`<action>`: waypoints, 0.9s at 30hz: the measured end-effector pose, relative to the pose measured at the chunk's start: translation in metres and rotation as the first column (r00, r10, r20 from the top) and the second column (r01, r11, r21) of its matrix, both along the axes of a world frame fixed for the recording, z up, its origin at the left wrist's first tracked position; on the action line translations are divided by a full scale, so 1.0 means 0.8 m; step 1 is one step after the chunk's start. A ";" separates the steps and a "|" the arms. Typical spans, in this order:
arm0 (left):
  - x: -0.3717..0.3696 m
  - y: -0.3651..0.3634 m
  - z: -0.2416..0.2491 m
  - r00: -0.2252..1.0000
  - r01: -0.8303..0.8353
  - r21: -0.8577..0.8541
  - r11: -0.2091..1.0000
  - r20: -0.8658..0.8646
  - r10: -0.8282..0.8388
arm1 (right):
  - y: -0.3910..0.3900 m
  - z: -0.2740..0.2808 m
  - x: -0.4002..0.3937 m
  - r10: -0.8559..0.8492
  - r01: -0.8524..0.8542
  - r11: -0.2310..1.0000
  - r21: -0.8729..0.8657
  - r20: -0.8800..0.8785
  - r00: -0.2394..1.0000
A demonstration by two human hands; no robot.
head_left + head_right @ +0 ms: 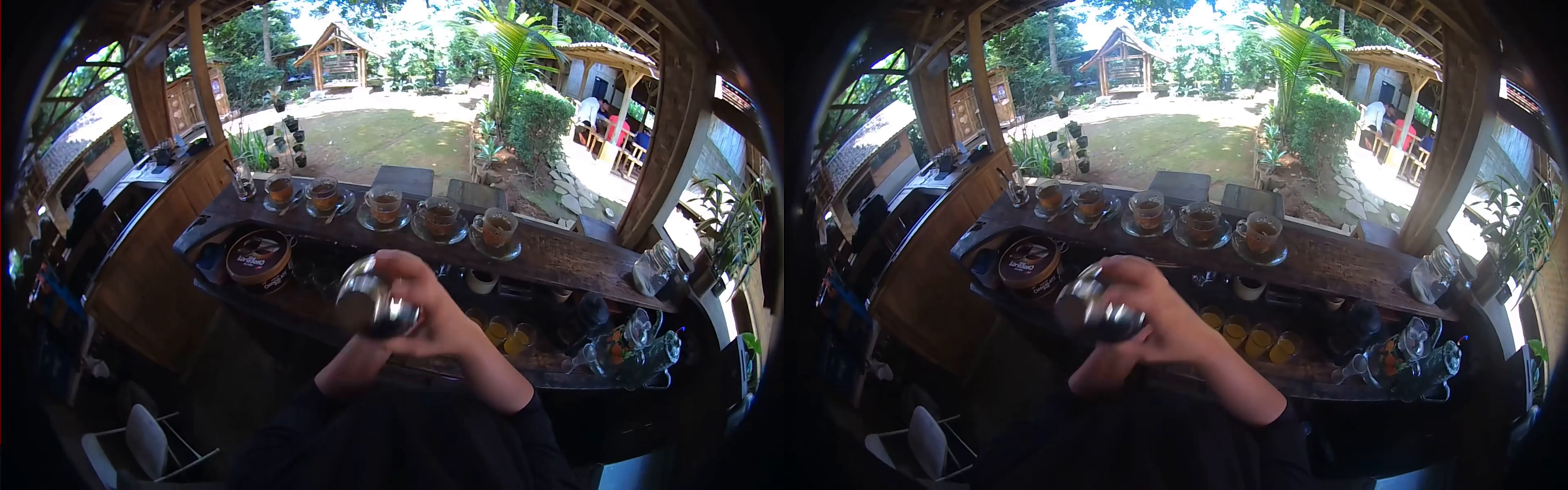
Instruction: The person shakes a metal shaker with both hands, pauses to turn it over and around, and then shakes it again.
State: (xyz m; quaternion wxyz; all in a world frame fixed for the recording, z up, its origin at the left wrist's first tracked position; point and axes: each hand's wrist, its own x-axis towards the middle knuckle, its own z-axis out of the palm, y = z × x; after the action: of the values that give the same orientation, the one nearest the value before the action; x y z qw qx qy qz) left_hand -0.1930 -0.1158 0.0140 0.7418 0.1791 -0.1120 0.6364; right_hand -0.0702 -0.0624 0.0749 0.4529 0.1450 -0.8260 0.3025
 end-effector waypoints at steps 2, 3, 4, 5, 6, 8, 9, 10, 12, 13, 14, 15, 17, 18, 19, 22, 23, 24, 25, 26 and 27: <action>0.008 -0.020 -0.017 0.989 0.097 -0.068 0.993 0.121 -0.089 | 0.003 -0.024 -0.004 -0.027 0.018 0.979 -0.201 -0.040 0.999; 0.009 -0.023 -0.022 0.976 0.148 -0.091 0.985 0.177 -0.130 | -0.001 -0.025 0.002 -0.001 -0.006 0.996 -0.094 -0.076 0.997; 0.010 -0.023 -0.025 0.956 0.198 -0.108 0.974 0.240 -0.168 | -0.007 -0.018 0.006 0.030 -0.028 0.999 0.017 -0.102 0.994; 0.013 -0.022 -0.029 0.929 0.249 -0.126 0.960 0.312 -0.199 | -0.021 -0.008 0.015 0.044 -0.024 0.980 0.196 -0.099 0.994; 0.005 0.000 -0.010 0.988 0.003 -0.018 1.000 -0.155 -0.005 | -0.042 0.013 0.027 0.079 -0.045 0.944 0.326 -0.092 0.993; 0.015 0.000 0.017 0.964 -0.083 0.167 0.983 -0.236 0.121 | -0.055 0.018 0.031 0.175 -0.034 0.867 0.497 -0.240 0.955; 0.020 0.001 0.019 0.959 -0.113 0.137 0.984 -0.243 0.144 | -0.049 0.022 0.035 0.177 -0.001 0.854 0.521 -0.290 0.940; 0.031 0.002 0.020 0.975 -0.150 0.016 0.989 -0.163 0.150 | -0.040 0.021 0.039 0.179 -0.002 0.852 0.524 -0.288 0.941; 0.041 0.029 -0.030 0.991 -0.121 0.023 0.992 -0.054 0.122 | -0.014 0.003 0.044 0.012 0.003 0.983 0.183 -0.084 0.996; 0.050 0.034 -0.032 0.995 -0.093 0.031 0.995 0.051 0.091 | -0.003 -0.003 0.043 -0.057 0.066 0.994 0.083 -0.102 0.993; 0.056 0.035 -0.031 0.974 -0.166 0.344 0.924 -0.091 0.209 | -0.007 -0.008 0.048 -0.129 0.121 0.989 -0.082 -0.111 0.985; 0.058 0.046 -0.046 0.997 0.034 0.192 0.981 0.066 -0.047 | -0.008 0.000 0.058 -0.061 0.065 0.998 0.023 -0.137 0.989; 0.075 -0.017 0.026 0.998 -0.056 -0.194 0.979 -0.021 0.053 | -0.029 0.030 0.084 0.072 -0.026 0.957 0.289 -0.150 0.986; 0.062 0.012 0.009 0.986 -0.054 -0.067 0.996 -0.163 0.043 | -0.046 0.037 0.094 0.091 -0.012 0.907 0.422 -0.169 0.981; 0.069 0.011 0.022 0.975 -0.072 0.135 0.988 -0.201 0.099 | -0.058 0.044 0.098 0.144 -0.015 0.862 0.507 -0.216 0.966; 0.088 0.015 0.014 0.959 -0.098 0.372 0.923 -0.214 0.188 | -0.056 0.049 0.106 0.223 -0.030 0.796 0.604 -0.247 0.943; 0.096 0.023 -0.017 0.994 -0.073 0.314 0.947 -0.057 0.096 | -0.042 0.041 0.105 0.137 -0.034 0.866 0.499 -0.171 0.976; 0.104 0.032 -0.049 0.994 -0.036 0.263 0.964 0.108 0.008 | -0.028 0.031 0.103 0.058 -0.022 0.922 0.387 -0.080 0.995; 0.106 0.038 -0.068 0.960 0.013 0.222 0.975 0.270 -0.074 | -0.010 0.016 0.101 -0.006 0.008 0.967 0.255 -0.007 1.000; 0.100 0.042 -0.069 0.850 -0.365 0.437 0.822 -0.204 0.486 | 0.005 -0.008 0.096 -0.003 0.001 0.996 0.088 0.023 1.000; 0.109 0.033 -0.054 0.900 -0.343 0.380 0.859 -0.130 0.417 | 0.002 -0.005 0.103 -0.007 0.007 0.994 0.112 0.000 1.000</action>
State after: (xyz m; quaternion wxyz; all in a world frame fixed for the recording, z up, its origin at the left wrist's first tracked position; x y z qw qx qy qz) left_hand -0.1060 -0.0891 -0.0294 0.5650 0.3913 -0.1069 0.7185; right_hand 0.0123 -0.0612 0.0706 0.4451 0.1671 -0.8423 0.2541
